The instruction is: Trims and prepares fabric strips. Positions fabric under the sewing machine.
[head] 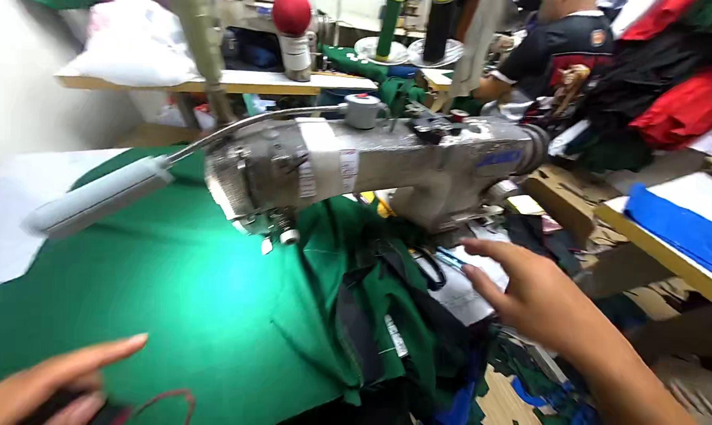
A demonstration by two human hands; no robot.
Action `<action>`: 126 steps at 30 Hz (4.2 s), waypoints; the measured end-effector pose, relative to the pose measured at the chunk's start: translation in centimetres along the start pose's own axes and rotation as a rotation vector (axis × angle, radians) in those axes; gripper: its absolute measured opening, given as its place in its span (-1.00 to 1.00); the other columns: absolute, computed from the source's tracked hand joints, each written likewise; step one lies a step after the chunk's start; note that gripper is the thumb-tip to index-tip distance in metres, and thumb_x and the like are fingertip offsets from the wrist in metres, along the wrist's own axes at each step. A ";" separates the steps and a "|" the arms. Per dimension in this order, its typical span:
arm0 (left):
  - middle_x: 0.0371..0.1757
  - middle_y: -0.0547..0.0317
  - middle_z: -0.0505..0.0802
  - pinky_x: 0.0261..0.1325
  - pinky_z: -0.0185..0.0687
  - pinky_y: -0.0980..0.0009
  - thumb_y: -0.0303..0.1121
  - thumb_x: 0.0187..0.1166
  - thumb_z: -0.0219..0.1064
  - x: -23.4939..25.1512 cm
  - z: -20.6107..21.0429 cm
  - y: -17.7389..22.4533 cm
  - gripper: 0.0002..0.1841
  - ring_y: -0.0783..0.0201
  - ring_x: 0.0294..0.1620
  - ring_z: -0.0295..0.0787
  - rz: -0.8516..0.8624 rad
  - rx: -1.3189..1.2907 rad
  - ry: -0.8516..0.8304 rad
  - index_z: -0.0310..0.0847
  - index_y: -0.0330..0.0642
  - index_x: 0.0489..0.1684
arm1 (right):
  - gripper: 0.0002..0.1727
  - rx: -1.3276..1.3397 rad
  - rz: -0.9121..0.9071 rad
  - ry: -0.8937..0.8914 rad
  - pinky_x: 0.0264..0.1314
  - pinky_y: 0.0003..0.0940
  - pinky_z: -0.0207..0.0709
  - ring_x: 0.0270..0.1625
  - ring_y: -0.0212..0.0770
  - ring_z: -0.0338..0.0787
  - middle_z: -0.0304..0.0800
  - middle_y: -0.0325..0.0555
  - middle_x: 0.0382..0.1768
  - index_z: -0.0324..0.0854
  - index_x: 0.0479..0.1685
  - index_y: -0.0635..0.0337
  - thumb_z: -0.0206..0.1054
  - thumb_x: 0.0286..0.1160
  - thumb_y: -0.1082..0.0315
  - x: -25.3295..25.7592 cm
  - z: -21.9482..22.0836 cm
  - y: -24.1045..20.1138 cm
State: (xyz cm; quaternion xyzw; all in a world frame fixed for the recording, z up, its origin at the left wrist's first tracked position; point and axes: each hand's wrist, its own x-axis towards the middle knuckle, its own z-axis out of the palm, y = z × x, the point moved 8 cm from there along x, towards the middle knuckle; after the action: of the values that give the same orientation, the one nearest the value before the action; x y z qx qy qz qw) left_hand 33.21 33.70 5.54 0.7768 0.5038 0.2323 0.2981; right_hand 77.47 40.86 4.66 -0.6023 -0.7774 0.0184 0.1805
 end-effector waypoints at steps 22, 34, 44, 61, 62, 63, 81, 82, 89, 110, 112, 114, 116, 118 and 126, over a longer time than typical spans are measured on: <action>0.27 -0.21 0.67 -0.31 0.74 -0.06 0.39 0.36 0.37 -1.7 -0.1 -13.7 -0.28 -0.07 -0.23 0.83 -0.461 0.680 -0.064 0.49 0.58 0.62 | -0.54 -0.369 -0.179 -0.169 0.07 0.60 0.52 0.29 0.52 0.69 0.79 0.24 0.21 0.84 0.16 0.02 0.32 0.31 0.61 4.1 3.0 -4.1; 0.52 0.16 0.73 -0.26 0.77 -0.13 0.31 0.64 -0.06 8.8 -0.2 -13.8 -0.39 -0.04 -0.07 0.92 -0.037 0.710 0.176 0.70 0.31 0.45 | -0.34 -0.063 -0.314 -0.186 0.70 0.20 0.29 0.73 -0.06 0.44 0.66 -0.21 0.54 0.60 0.58 -0.16 -0.16 0.75 -0.22 7.9 14.8 -16.6; 0.45 0.21 0.79 -0.35 0.75 -0.07 0.35 0.59 -0.18 7.4 0.7 -16.3 -0.31 -0.01 -0.16 0.93 -0.138 0.755 0.243 0.71 0.33 0.46 | -0.02 -0.126 -0.400 -0.447 0.76 0.29 0.09 0.79 0.07 0.31 0.45 -0.01 0.70 0.24 0.84 -0.20 -0.36 0.54 -0.56 9.7 18.7 -13.0; -0.03 0.48 0.88 0.01 0.58 0.62 -0.26 0.71 0.30 3.5 0.7 -1.1 -0.84 0.55 -0.04 0.72 0.336 -0.141 0.494 0.74 0.17 0.09 | -0.61 0.933 -0.407 0.024 -0.02 -0.59 0.76 0.04 -0.46 0.82 0.83 -0.11 0.17 0.74 0.29 0.08 0.50 0.52 0.18 4.1 10.7 -23.3; 0.05 0.41 0.88 0.12 0.55 0.55 -0.33 0.71 0.28 2.9 1.6 -0.2 -0.86 0.48 0.04 0.72 0.436 -0.072 0.446 0.74 0.10 0.04 | -0.71 0.914 -0.471 0.077 0.23 -0.48 0.76 0.22 -0.36 0.82 0.84 -0.07 0.21 0.78 0.20 0.08 0.43 0.57 0.26 4.0 10.4 -23.4; 0.15 0.33 0.88 0.18 0.53 0.48 -0.38 0.71 0.26 2.3 2.7 0.2 -0.85 0.38 0.11 0.71 0.513 -0.010 0.386 0.76 0.04 0.00 | -0.76 0.854 -0.537 0.101 0.38 -0.40 0.72 0.33 -0.28 0.79 0.82 -0.03 0.24 0.78 0.17 0.07 0.35 0.62 0.31 3.6 10.5 -23.4; 0.61 0.21 0.66 0.67 0.05 -0.46 0.27 0.69 -0.12 7.3 6.2 -9.2 -0.33 -0.01 0.78 0.33 0.142 0.480 0.212 0.69 0.04 0.43 | -0.60 0.171 -0.607 0.164 0.72 -0.06 0.37 0.61 -0.05 0.58 0.72 -0.04 0.45 0.62 0.42 0.05 0.13 0.69 0.23 2.4 9.8 -20.6; 0.62 0.18 0.65 0.67 0.03 -0.47 0.26 0.69 -0.11 7.2 6.0 -9.2 -0.33 -0.04 0.78 0.32 0.146 0.478 0.226 0.69 0.02 0.42 | -0.58 0.177 -0.586 0.159 0.79 -0.09 0.29 0.68 -0.06 0.49 0.65 -0.04 0.52 0.57 0.48 0.07 0.13 0.73 0.21 1.8 8.9 -20.1; 0.66 0.19 0.61 0.67 -0.01 -0.50 0.28 0.69 -0.13 7.3 6.1 -9.5 -0.32 -0.05 0.80 0.28 0.117 0.503 0.190 0.68 0.06 0.43 | -0.60 0.115 -0.518 -0.001 0.26 -0.21 0.52 0.25 -0.12 0.71 0.76 -0.14 0.33 0.70 0.36 -0.20 0.18 0.61 0.24 0.9 13.9 -20.4; 0.70 0.34 0.56 0.49 -0.16 -0.73 0.56 0.44 -0.18 7.0 7.8 -8.6 -0.06 -0.08 0.82 0.22 0.144 0.494 0.085 0.46 0.13 0.67 | -0.59 0.181 -0.665 -0.098 0.62 -0.13 0.40 0.48 -0.08 0.67 0.77 -0.11 0.35 0.63 0.41 -0.06 0.19 0.60 0.21 1.5 16.3 -22.0; 0.69 0.34 0.57 0.50 -0.15 -0.72 0.55 0.45 -0.19 7.1 7.7 -8.4 -0.07 -0.08 0.81 0.24 0.145 0.498 0.097 0.49 0.13 0.64 | -0.60 0.179 -0.668 -0.129 0.63 -0.12 0.37 0.49 -0.08 0.66 0.77 -0.11 0.36 0.63 0.41 -0.07 0.16 0.65 0.18 1.6 16.0 -22.0; 0.67 0.33 0.59 0.47 -0.12 -0.73 0.54 0.46 -0.17 7.2 7.9 -8.3 -0.08 -0.08 0.80 0.28 0.164 0.503 0.112 0.50 0.10 0.62 | -0.62 0.184 -0.672 -0.154 0.63 -0.12 0.34 0.49 -0.10 0.65 0.77 -0.13 0.35 0.63 0.38 -0.08 0.13 0.67 0.22 1.6 15.8 -22.0; 0.68 0.32 0.59 0.47 -0.10 -0.73 0.54 0.45 -0.15 7.2 8.0 -8.3 -0.08 -0.08 0.79 0.29 0.180 0.506 0.123 0.50 0.09 0.62 | -0.62 0.191 -0.674 -0.157 0.63 -0.13 0.32 0.49 -0.12 0.65 0.78 -0.16 0.34 0.65 0.35 -0.10 0.14 0.64 0.32 1.5 15.9 -21.8; 0.67 0.31 0.59 0.48 -0.12 -0.72 0.55 0.44 -0.13 7.2 8.2 -8.4 -0.07 -0.06 0.79 0.30 0.184 0.498 0.129 0.49 0.08 0.63 | -0.63 0.204 -0.663 -0.152 0.65 -0.16 0.31 0.48 -0.15 0.65 0.79 -0.19 0.34 0.66 0.32 -0.09 0.13 0.63 0.37 1.5 16.0 -21.5; 0.67 0.31 0.59 0.42 -0.18 -0.79 0.50 0.49 -0.13 7.2 8.2 -8.5 -0.10 -0.11 0.79 0.28 0.138 0.474 0.072 0.46 0.08 0.66 | -0.65 0.250 -0.616 -0.152 0.67 -0.18 0.28 0.50 -0.14 0.64 0.79 -0.15 0.34 0.68 0.30 -0.03 0.12 0.64 0.39 1.7 16.1 -20.9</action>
State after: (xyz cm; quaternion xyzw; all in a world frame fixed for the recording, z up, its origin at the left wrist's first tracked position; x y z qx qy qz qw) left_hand 35.96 41.15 -5.83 0.8486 0.5005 0.1550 0.0728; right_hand 52.82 39.76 -4.76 -0.3094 -0.9257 0.1030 0.1917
